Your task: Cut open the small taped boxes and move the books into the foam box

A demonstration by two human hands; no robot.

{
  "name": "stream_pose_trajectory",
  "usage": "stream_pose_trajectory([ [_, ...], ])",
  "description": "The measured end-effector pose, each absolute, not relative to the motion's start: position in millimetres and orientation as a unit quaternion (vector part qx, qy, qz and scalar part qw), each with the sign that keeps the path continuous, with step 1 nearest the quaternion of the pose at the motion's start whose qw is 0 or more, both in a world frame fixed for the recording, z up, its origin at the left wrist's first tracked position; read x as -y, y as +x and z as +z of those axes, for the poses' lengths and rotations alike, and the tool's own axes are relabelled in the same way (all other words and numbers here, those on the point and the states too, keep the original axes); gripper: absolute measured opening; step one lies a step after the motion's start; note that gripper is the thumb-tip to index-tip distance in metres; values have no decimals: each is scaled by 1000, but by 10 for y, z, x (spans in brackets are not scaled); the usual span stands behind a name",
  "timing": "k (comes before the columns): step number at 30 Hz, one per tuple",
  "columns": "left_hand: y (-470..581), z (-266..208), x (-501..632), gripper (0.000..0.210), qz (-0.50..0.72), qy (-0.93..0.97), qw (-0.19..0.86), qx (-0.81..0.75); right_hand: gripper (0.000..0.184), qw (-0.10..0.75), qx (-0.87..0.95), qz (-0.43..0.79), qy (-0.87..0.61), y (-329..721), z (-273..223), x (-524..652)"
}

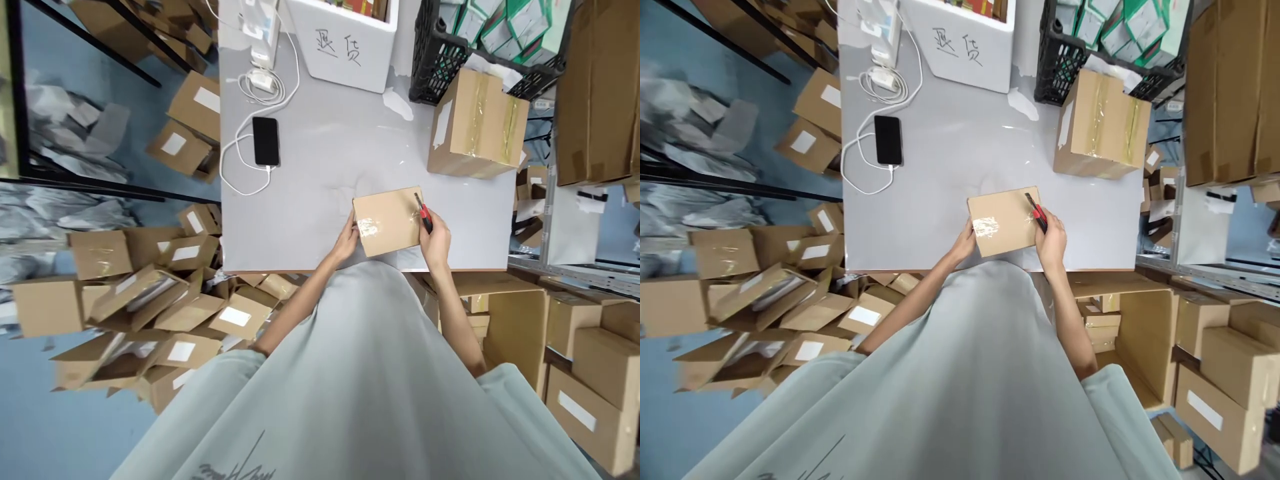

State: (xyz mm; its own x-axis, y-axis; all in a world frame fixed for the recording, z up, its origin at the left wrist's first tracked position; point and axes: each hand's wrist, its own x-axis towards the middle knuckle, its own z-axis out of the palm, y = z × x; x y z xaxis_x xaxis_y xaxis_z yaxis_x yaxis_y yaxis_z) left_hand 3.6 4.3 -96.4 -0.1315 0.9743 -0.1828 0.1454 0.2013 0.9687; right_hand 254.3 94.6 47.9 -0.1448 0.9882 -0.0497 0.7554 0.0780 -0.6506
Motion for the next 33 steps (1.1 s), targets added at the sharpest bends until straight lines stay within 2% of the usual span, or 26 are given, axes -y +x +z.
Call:
stream_pose_trajectory([
  [4, -42, -679, -187, 69, 481, 371, 460, -648, 49, 201, 721, 233, -621, 2566, 365, -908],
  [7, -242, -388, -313, 51, 504, 391, 438, -634, 48, 194, 718, 207, -635, 2559, 312, -875],
  [10, -380, -169, -440, 40, 491, 422, 451, -615, 48, 170, 726, 182, -641, 2537, 367, -857],
  [16, -547, -82, -531, 45, 476, 422, 512, -577, 46, 122, 706, 107, -689, 2407, 755, -695],
  [18, -619, -89, -528, 50, 468, 419, 539, -562, 45, 105, 681, 160, -707, 2299, 896, -581],
  [21, -699, -94, -526, 57, 462, 408, 569, -543, 55, 78, 660, 287, -690, 2083, 1031, -388],
  [23, -706, -90, -531, 56, 465, 401, 577, -538, 60, 70, 660, 342, -665, 1929, 1060, -268],
  [25, -676, -77, -537, 51, 471, 397, 575, -538, 57, 70, 671, 361, -644, 1790, 1052, -168],
  [29, -580, -35, -544, 41, 476, 399, 561, -548, 50, 79, 708, 332, -618, 1614, 993, -22],
  [33, -557, -30, -542, 40, 475, 415, 550, -548, 51, 44, 736, 280, -615, 1572, 953, 99],
])
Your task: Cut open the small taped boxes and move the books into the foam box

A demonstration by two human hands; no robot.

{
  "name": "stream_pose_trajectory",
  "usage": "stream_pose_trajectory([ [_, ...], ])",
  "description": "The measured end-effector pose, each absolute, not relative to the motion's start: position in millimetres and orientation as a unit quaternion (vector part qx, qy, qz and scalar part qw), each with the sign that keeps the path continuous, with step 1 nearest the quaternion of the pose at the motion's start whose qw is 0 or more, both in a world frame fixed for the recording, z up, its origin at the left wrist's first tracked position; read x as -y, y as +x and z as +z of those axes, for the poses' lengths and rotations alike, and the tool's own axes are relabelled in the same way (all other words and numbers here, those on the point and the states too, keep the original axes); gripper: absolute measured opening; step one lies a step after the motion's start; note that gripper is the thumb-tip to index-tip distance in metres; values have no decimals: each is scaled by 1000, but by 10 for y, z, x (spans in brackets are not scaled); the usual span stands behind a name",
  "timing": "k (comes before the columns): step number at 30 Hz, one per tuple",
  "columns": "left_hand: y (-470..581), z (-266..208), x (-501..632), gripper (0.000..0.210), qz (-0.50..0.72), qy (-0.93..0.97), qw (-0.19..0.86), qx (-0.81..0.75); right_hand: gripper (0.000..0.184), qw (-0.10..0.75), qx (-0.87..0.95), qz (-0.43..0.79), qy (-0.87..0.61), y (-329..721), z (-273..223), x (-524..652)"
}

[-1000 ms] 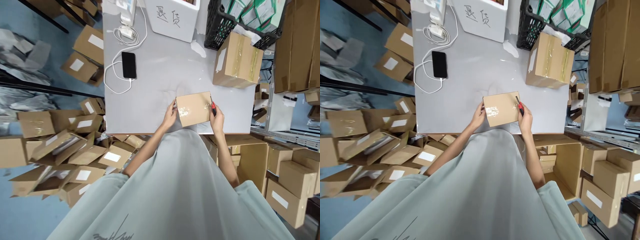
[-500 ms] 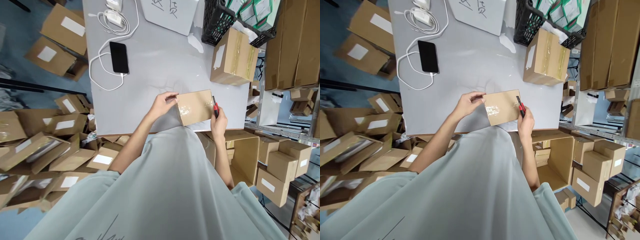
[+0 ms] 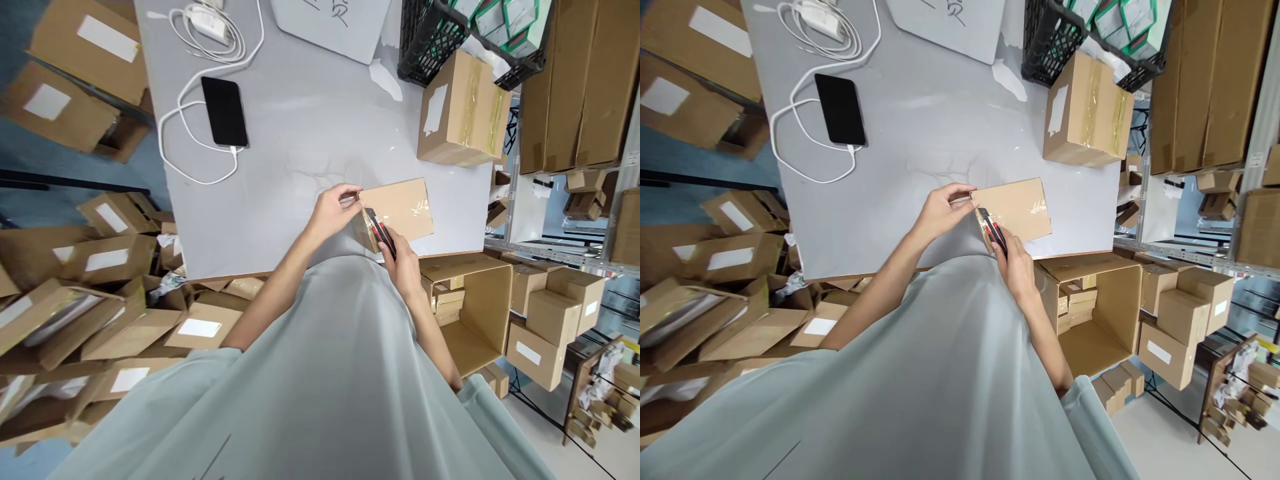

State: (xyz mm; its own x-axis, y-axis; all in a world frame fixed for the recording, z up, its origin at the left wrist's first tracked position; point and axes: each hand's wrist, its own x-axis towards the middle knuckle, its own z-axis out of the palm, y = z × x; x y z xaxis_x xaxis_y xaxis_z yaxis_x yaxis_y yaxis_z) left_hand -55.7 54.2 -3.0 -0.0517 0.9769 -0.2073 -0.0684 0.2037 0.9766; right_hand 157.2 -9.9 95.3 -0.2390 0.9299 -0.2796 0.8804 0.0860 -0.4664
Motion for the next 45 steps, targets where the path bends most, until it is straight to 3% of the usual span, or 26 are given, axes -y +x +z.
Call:
stream_pose_trajectory([
  [11, -643, -160, -546, 54, 469, 423, 589, -503, 51, -160, 768, 120, -608, 1356, 1197, 189],
  [23, -497, -90, -526, 36, 483, 401, 555, -547, 64, -301, 728, 75, -612, 857, 1536, 282],
  [45, -338, 8, -380, 32, 481, 414, 484, -603, 59, -312, 722, 94, -610, 914, 1625, 411],
])
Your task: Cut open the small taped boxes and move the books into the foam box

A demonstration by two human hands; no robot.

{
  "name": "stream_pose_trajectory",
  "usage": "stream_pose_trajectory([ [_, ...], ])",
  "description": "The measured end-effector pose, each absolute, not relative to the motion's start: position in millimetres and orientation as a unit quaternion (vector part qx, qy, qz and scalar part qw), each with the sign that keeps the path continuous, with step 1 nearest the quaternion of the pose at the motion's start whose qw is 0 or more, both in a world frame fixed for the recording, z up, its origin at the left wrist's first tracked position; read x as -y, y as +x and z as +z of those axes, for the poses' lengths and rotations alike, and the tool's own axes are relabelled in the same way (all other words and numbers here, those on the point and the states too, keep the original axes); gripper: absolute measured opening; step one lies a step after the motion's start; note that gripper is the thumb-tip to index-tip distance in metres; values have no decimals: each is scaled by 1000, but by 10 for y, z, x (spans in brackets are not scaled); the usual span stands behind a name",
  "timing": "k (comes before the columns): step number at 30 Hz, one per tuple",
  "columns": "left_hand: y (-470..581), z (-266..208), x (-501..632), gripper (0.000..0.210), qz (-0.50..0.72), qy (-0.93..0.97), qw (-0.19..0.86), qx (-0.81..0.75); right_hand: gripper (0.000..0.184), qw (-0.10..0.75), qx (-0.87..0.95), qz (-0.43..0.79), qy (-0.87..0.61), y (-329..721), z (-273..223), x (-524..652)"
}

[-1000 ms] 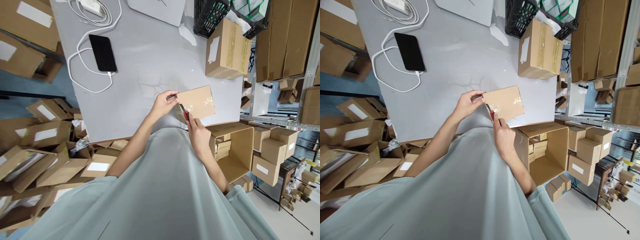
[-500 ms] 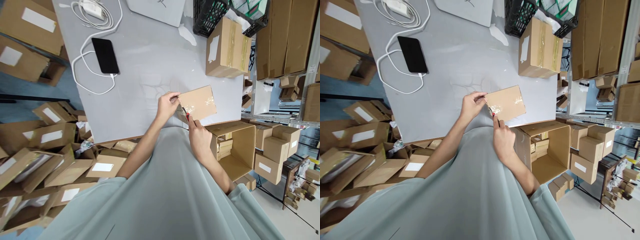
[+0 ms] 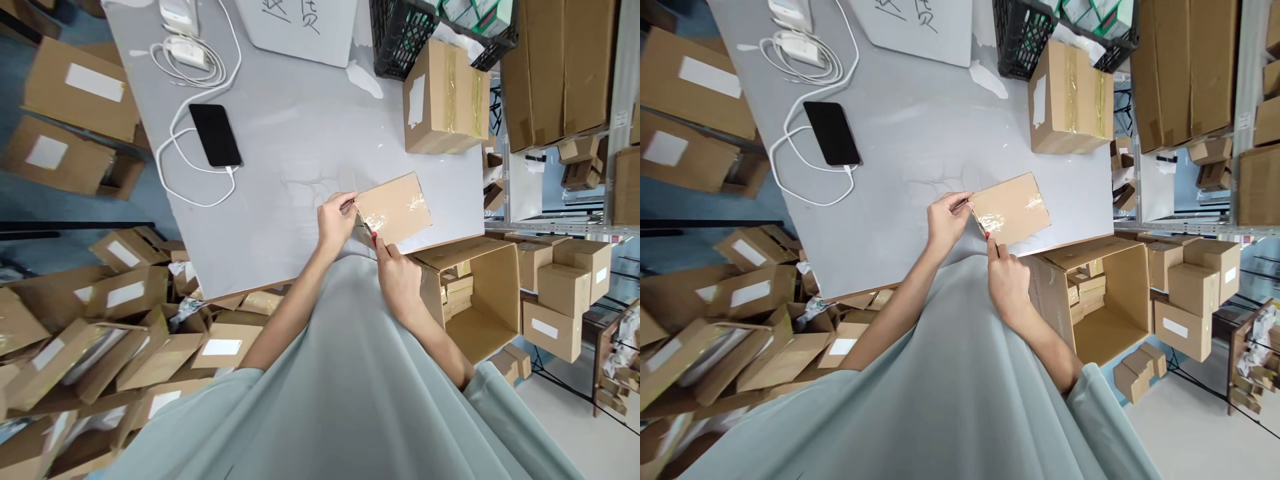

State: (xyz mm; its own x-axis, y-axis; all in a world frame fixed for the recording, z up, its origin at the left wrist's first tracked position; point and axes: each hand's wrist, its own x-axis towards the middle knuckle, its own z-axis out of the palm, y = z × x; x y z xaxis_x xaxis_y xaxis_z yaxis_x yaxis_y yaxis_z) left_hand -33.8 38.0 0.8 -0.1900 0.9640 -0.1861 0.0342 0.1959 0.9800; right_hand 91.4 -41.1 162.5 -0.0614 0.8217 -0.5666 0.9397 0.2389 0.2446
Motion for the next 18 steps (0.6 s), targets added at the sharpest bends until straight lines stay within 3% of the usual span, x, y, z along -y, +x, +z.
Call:
stream_pose_trajectory([
  [9, -311, -18, -332, 32, 470, 422, 494, -597, 60, 328, -712, -113, 611, 964, 1732, 558],
  [18, -405, -9, -307, 24, 474, 445, 506, -567, 57, 271, -702, -110, 649, 1067, 1686, 595],
])
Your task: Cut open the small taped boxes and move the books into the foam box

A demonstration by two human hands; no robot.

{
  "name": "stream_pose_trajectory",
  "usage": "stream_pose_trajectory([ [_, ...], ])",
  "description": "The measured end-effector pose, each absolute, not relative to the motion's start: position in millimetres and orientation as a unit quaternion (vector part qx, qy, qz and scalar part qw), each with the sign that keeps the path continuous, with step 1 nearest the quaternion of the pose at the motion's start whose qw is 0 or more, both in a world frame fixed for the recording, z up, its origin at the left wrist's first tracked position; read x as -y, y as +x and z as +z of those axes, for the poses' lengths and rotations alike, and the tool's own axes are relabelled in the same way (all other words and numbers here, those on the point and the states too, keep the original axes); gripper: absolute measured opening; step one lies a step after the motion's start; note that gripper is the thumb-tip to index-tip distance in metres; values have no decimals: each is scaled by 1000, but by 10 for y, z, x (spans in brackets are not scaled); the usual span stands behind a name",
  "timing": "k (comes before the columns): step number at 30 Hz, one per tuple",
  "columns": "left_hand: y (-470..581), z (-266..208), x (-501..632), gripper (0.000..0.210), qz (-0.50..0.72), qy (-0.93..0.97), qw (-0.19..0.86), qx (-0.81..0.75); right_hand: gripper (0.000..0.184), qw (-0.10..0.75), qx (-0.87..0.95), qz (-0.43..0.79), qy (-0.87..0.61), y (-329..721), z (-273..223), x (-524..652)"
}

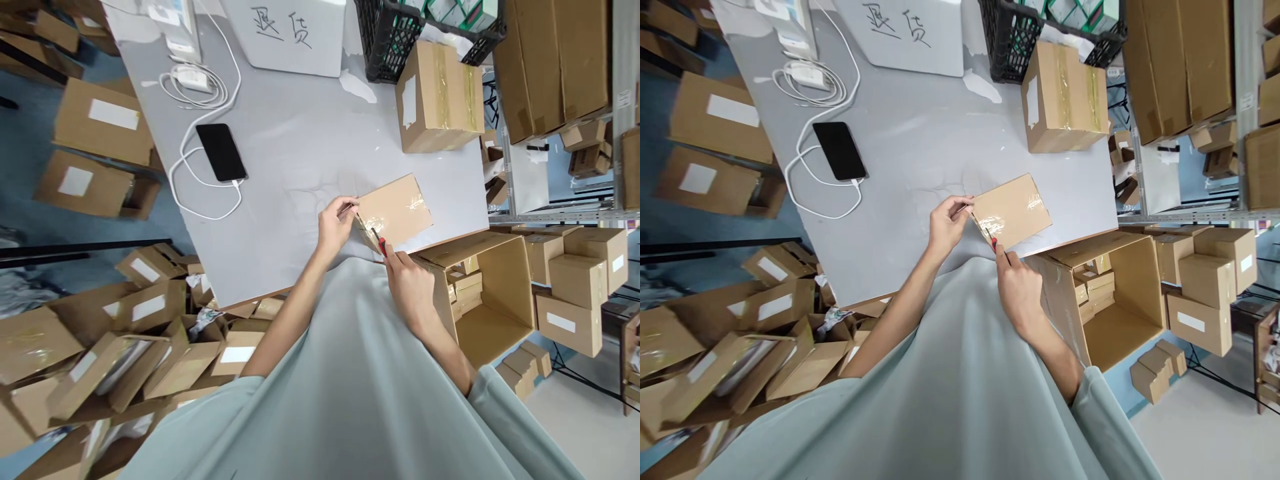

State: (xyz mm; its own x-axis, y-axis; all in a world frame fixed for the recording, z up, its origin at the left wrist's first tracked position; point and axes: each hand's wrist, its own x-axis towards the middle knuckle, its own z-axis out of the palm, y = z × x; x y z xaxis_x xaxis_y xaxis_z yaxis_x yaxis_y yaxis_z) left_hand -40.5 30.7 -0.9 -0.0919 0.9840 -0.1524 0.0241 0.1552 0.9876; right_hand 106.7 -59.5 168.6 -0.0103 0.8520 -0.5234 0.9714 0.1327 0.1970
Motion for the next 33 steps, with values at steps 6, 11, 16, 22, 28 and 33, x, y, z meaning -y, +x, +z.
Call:
stream_pose_trajectory([
  [6, -469, 49, -344, 27, 439, 515, 481, -557, 54, 248, -710, -128, 647, 1080, 1569, 518],
  [11, -469, 53, -371, 29, 432, 529, 481, -550, 58, 254, -712, -126, 643, 1065, 1466, 507],
  [16, -473, 57, -362, 29, 438, 525, 487, -544, 57, 246, -717, -117, 641, 1059, 1517, 504],
  [22, -463, 53, -371, 29, 431, 528, 485, -547, 60, 261, -724, -125, 626, 973, 1549, 300],
  [28, -427, 39, -379, 27, 439, 536, 462, -554, 59, 315, -715, -132, 610, 812, 1688, 165],
  [33, -410, 31, -397, 28, 429, 545, 438, -572, 57, 330, -717, -136, 599, 778, 1754, 108],
])
